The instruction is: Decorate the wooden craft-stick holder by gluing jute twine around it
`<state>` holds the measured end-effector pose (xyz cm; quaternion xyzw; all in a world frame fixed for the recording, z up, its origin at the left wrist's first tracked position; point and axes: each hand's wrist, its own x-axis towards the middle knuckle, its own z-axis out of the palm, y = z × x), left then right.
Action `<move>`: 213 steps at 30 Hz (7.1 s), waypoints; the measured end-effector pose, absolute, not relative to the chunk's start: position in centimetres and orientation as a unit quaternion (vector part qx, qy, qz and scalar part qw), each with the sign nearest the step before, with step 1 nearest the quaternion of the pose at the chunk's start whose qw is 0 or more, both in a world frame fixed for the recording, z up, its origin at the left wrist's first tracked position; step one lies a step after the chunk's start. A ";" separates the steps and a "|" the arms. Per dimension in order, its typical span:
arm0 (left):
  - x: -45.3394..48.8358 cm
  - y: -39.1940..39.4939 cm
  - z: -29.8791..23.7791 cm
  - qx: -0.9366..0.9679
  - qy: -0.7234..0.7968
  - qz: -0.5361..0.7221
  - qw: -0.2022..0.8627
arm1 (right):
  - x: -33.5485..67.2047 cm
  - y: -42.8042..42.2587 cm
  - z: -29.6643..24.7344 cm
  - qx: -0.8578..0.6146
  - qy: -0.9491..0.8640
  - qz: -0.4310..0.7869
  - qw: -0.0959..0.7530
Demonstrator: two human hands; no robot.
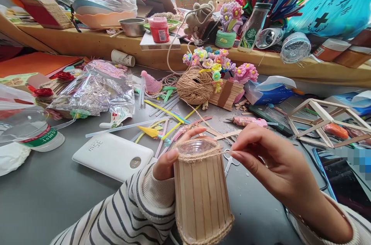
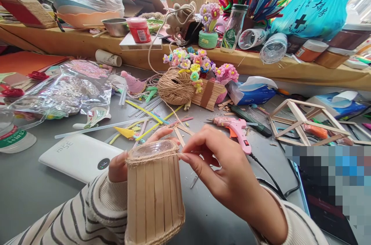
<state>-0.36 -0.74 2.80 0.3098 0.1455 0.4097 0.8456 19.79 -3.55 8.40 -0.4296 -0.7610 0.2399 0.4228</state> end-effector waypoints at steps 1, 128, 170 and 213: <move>-0.4 -0.7 2.8 0.316 0.146 0.407 0.844 | 19.8 -3.6 8.4 -0.429 -0.760 0.242 0.424; -0.4 -0.3 1.9 0.246 0.238 0.347 0.873 | 19.1 -3.6 7.6 -0.328 -0.853 -0.084 0.396; -0.9 -0.1 1.5 0.257 0.199 0.337 0.883 | 19.6 -3.3 7.3 -0.322 -0.855 -0.098 0.394; -0.9 0.0 2.1 0.237 0.188 0.341 0.890 | 19.9 -3.3 6.7 -0.346 -0.837 -0.090 0.414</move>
